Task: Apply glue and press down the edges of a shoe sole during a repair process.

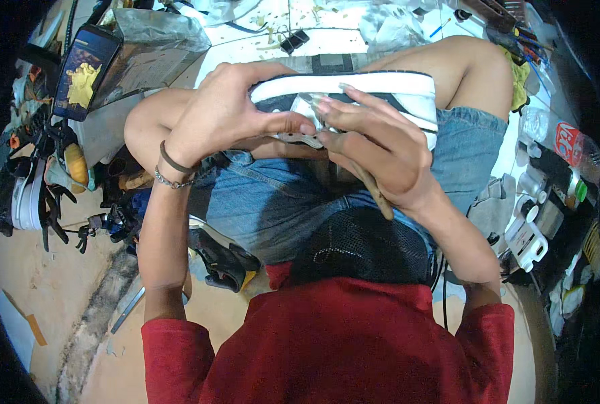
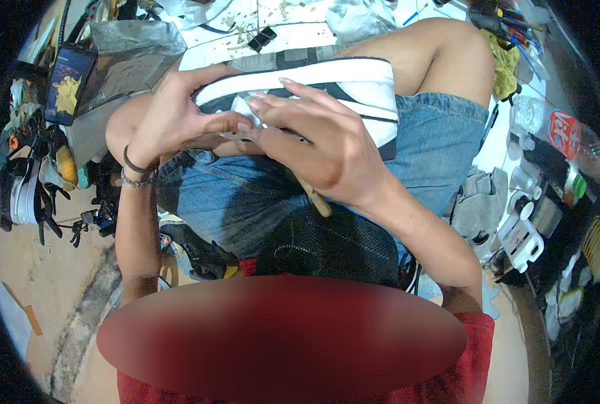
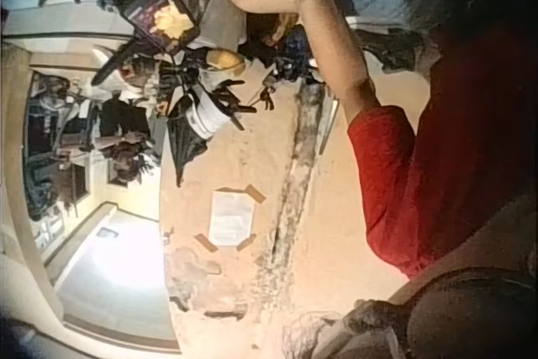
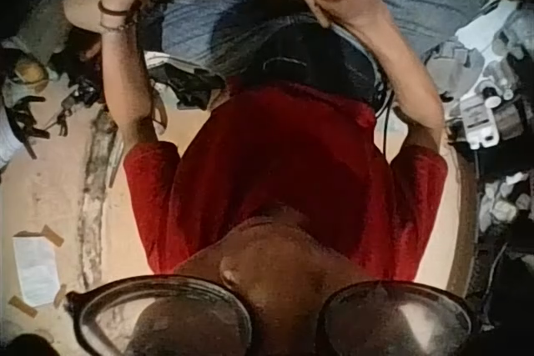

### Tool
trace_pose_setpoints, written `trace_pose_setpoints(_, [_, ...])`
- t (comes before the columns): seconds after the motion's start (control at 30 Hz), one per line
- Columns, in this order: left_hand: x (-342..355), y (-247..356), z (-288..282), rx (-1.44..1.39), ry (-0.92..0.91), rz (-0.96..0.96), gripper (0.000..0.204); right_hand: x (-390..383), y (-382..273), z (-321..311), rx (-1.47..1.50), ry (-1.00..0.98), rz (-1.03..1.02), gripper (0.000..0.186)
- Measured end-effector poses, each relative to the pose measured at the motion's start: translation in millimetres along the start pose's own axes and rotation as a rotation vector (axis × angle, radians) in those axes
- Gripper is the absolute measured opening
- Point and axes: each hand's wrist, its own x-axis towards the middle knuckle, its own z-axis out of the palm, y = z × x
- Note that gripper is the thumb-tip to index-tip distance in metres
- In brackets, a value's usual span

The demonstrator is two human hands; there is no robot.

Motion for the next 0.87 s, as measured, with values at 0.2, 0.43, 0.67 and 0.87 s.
trace_pose_setpoints(0.2, [-3, 4, 4, -0.049, 0.021, 0.026, 0.052, -5, -3, -15, 0.043, -0.004, 0.007, 0.019])
trace_pose_setpoints(0.43, [-8, 8, 3, -0.089, 0.066, 0.001, 0.036, -22, 22, -47, 0.693, 0.48, 0.634, 0.01])
trace_pose_setpoints(0.67, [9, 50, 10, 0.168, 0.131, -0.121, 0.043, -30, 28, -45, 0.671, 0.564, 0.726, 0.015])
trace_pose_setpoints(0.87, [20, 54, 2, -0.547, 0.044, 0.135, 0.034, -11, 13, -53, 0.528, 0.302, 0.351, 0.019])
